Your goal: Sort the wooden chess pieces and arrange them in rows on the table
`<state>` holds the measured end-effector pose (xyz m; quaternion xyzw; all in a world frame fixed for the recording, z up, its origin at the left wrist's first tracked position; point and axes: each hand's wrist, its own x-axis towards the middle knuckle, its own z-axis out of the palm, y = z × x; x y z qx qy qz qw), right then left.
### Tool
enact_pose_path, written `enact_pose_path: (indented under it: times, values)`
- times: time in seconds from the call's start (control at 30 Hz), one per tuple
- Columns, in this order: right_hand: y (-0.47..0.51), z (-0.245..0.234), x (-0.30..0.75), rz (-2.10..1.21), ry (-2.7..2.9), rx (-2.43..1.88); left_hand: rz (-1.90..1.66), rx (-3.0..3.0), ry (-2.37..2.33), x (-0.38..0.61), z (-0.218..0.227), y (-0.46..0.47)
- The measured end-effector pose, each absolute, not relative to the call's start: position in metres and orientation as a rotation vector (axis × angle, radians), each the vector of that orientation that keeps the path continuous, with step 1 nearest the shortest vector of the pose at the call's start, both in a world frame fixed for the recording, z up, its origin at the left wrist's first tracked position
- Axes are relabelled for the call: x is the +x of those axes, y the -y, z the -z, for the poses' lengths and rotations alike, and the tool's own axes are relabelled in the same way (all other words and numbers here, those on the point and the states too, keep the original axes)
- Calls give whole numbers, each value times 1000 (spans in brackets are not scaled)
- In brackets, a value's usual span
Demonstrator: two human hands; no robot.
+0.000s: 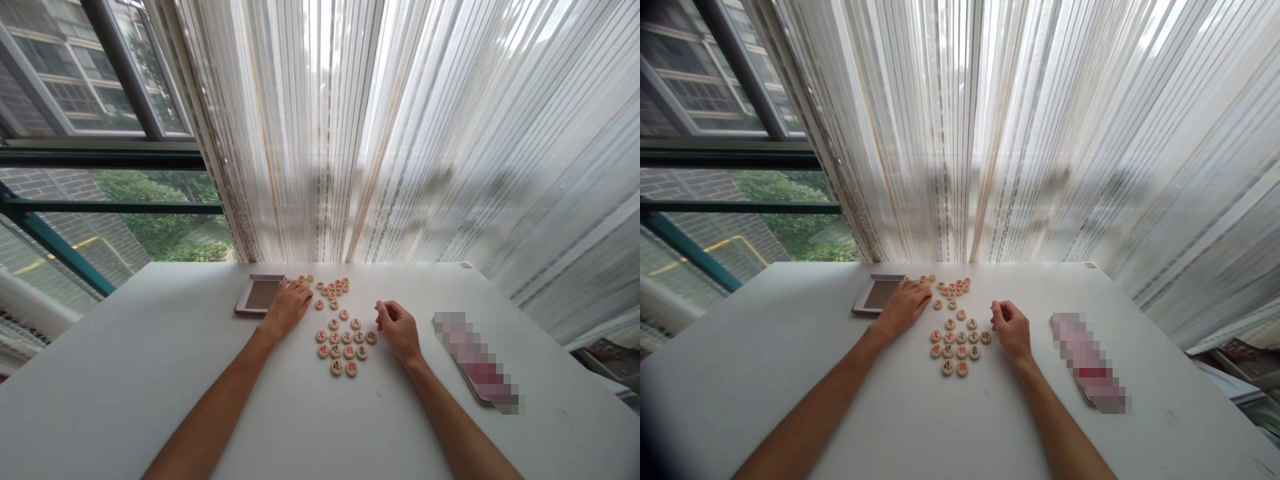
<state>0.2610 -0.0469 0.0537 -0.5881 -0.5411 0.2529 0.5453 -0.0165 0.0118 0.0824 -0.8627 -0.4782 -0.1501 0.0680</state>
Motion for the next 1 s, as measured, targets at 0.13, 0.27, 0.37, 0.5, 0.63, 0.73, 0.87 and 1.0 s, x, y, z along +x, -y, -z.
enact_pose_path:
  times: [0.13,0.27,0.37,0.5,0.63,0.73,0.87,1.0]
  values:
    - [48,-54,261,-584,1280,-1400,417,-2606,1433,-19,-87,-10]
    - [49,-57,260,-566,1284,-1404,387,-2661,1392,-23,-87,-10]
    - [52,-60,258,-553,1298,-1402,430,-2696,1410,-25,-89,-12]
    - [58,-65,252,-521,1341,-1397,720,-2907,1383,-28,-103,-12]
    - [67,-71,245,-391,1467,-1365,999,-3091,1340,-24,-123,-3]
    - [74,-77,238,-332,1564,-1292,1146,-3229,1295,-13,-131,7]
    - [83,-83,228,-304,1712,-1142,1267,-3439,1252,3,-129,18]
    - [87,-84,223,-294,1751,-1048,1310,-3627,1268,15,-124,25]
